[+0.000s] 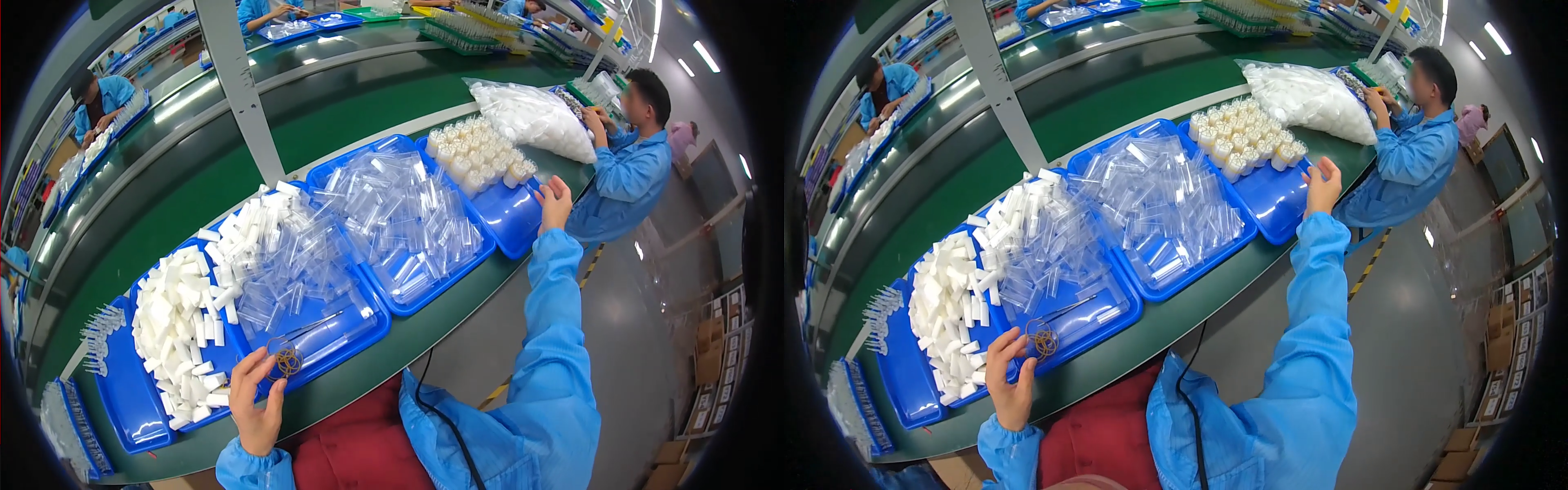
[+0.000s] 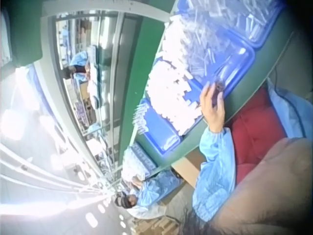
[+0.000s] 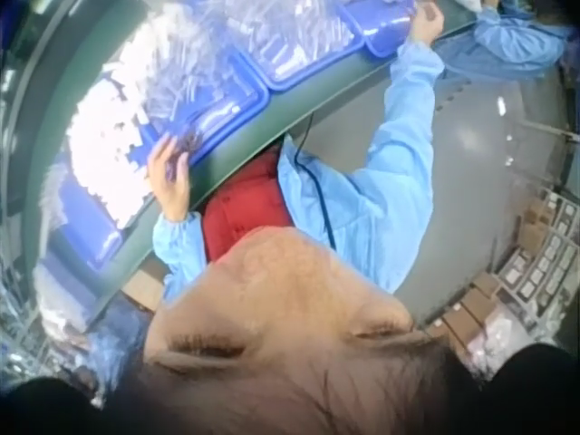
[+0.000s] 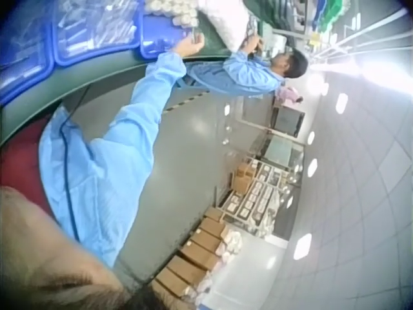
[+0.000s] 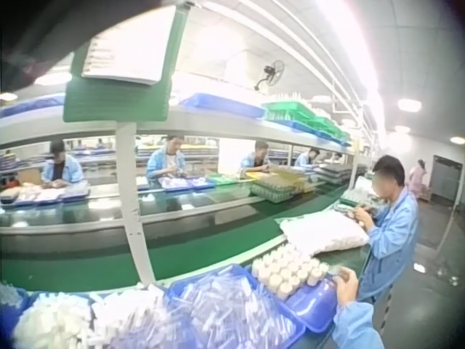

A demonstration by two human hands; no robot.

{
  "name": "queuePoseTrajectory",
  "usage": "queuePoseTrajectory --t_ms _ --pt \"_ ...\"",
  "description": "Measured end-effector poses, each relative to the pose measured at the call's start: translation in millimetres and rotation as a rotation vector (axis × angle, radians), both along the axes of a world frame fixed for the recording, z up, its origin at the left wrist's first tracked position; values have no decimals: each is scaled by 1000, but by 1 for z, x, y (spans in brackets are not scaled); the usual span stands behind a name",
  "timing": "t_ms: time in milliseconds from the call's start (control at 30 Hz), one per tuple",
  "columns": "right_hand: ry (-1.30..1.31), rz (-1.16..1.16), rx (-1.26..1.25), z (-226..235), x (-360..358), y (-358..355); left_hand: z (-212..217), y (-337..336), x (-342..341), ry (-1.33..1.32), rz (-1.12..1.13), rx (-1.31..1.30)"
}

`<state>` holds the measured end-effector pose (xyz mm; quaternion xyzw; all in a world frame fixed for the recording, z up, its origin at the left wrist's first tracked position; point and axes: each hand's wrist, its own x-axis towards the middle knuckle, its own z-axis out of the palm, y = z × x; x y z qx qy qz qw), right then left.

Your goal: The person assembles small plastic components by hand, securing them with rubber bands.

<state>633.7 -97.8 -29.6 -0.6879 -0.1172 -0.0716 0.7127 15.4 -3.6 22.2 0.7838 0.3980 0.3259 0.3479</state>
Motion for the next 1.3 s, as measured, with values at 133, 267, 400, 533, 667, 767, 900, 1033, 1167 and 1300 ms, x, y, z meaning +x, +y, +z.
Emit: queuePoseTrajectory --t_ms 133,267,400,533,667,767,900,1033,1167,1300 --pt "-22 110 56 25 -73 -5 -7 -8 -6 -44 7 29" --pt "-32 502 -97 34 -193 18 -3 -21 -12 -85 68 42" --pt "-244 829 -222 23 -286 21 0 -22 -21 -85 114 125" --pt "-520 1024 -344 36 -350 49 3 -17 -42 -123 219 153" --pt "-786 1124 -388 42 -392 87 1 -8 -91 -111 417 252" --pt "-866 1152 -346 48 -420 111 -1 4 -137 -46 614 351" --pt "-924 1204 -481 45 -450 138 0 35 -195 21 756 419" --pt "-1231 1160 -467 28 -447 145 1 86 -244 221 783 500" --pt "-1207 1127 -630 36 -455 146 -8 147 -301 587 615 613" --pt "-1232 1143 -744 41 -457 154 -16 205 -345 934 605 676"
